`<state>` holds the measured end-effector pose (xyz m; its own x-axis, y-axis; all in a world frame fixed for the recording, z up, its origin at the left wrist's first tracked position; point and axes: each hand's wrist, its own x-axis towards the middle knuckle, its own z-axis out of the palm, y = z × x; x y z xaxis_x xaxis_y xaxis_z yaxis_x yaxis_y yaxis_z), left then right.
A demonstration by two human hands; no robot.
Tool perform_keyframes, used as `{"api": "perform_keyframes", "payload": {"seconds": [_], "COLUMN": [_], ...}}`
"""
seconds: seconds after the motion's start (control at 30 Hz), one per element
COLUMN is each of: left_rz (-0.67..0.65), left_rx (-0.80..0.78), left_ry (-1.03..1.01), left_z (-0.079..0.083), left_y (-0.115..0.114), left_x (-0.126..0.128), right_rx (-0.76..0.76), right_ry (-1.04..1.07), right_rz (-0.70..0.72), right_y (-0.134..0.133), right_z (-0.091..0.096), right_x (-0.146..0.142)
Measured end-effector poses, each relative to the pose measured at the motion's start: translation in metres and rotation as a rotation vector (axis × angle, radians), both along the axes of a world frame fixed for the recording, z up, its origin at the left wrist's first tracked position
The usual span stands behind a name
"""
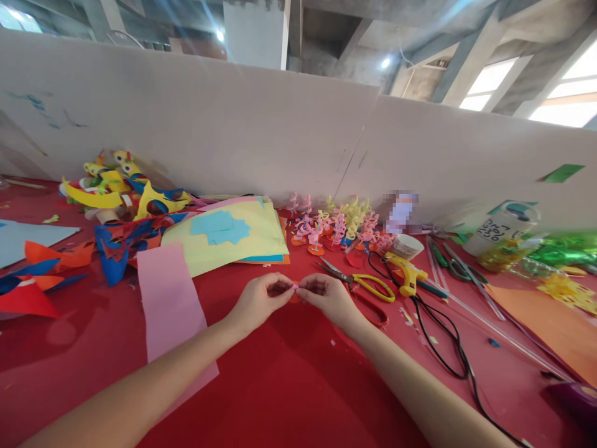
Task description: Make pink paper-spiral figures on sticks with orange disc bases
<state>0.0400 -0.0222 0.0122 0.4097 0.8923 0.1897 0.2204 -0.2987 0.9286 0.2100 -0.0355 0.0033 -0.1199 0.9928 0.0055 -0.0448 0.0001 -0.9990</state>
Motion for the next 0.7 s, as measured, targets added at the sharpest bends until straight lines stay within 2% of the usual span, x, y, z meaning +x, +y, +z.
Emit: {"api": "perform_keyframes", "payload": {"seconds": [0.13, 0.7], "left_rz": [-0.003, 0.006], "left_rx": [-0.007, 0.037], "left_ry": [-0.006, -0.009], "left_z": [0.0009, -0.0021], "left_y": [0.0008, -0.0006], "left_x": [0.0008, 0.0004], "right_rx": [0.009, 0.094], "right_ry": [-0.018, -0.048], "right_rz": [0.036, -0.016], "right_y": [0.0002, 0.0001], "right_z": [0.0012, -0.0035], "right_x": [0.0017, -0.0005]}}
